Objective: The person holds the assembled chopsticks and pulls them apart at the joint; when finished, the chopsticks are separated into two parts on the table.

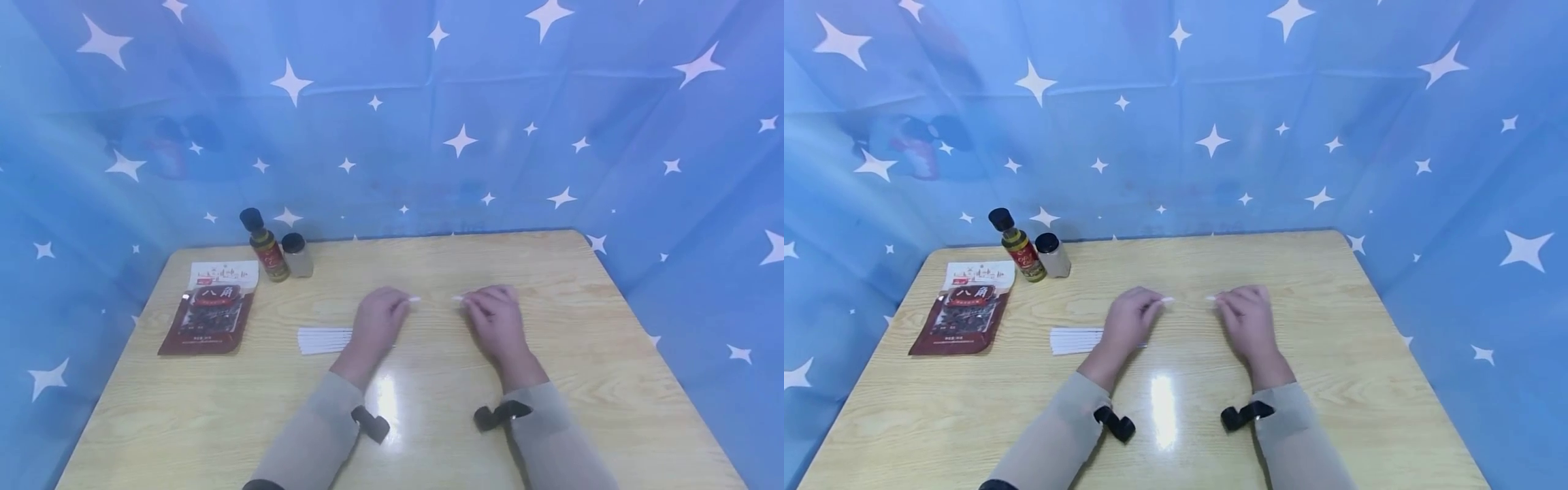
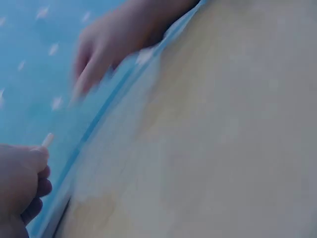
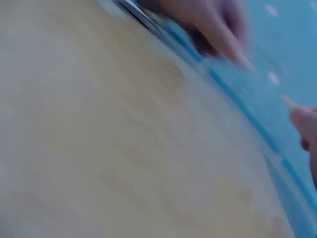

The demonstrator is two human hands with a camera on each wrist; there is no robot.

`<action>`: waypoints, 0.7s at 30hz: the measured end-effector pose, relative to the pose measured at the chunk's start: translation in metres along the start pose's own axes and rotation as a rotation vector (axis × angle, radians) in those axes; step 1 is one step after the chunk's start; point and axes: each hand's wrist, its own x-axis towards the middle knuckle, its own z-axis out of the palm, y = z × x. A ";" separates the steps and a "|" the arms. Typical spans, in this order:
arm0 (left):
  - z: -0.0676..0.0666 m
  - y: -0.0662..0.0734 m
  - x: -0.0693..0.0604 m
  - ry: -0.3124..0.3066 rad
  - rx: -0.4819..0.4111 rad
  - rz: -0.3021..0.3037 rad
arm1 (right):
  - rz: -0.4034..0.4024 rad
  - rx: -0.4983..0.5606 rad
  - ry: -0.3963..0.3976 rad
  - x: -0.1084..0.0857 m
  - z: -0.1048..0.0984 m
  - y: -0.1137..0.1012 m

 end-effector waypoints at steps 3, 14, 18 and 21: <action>-0.007 -0.007 0.002 0.069 0.012 -0.013 | 0.044 -0.003 0.080 0.001 -0.010 0.010; 0.000 -0.009 0.008 -0.012 0.101 -0.012 | 0.087 0.015 -0.103 0.004 -0.011 0.012; 0.007 -0.005 0.011 -0.060 0.158 -0.027 | 0.114 0.001 -0.141 0.003 -0.010 0.012; 0.012 -0.002 0.012 -0.075 0.203 -0.034 | 0.136 -0.019 -0.176 0.003 -0.009 0.013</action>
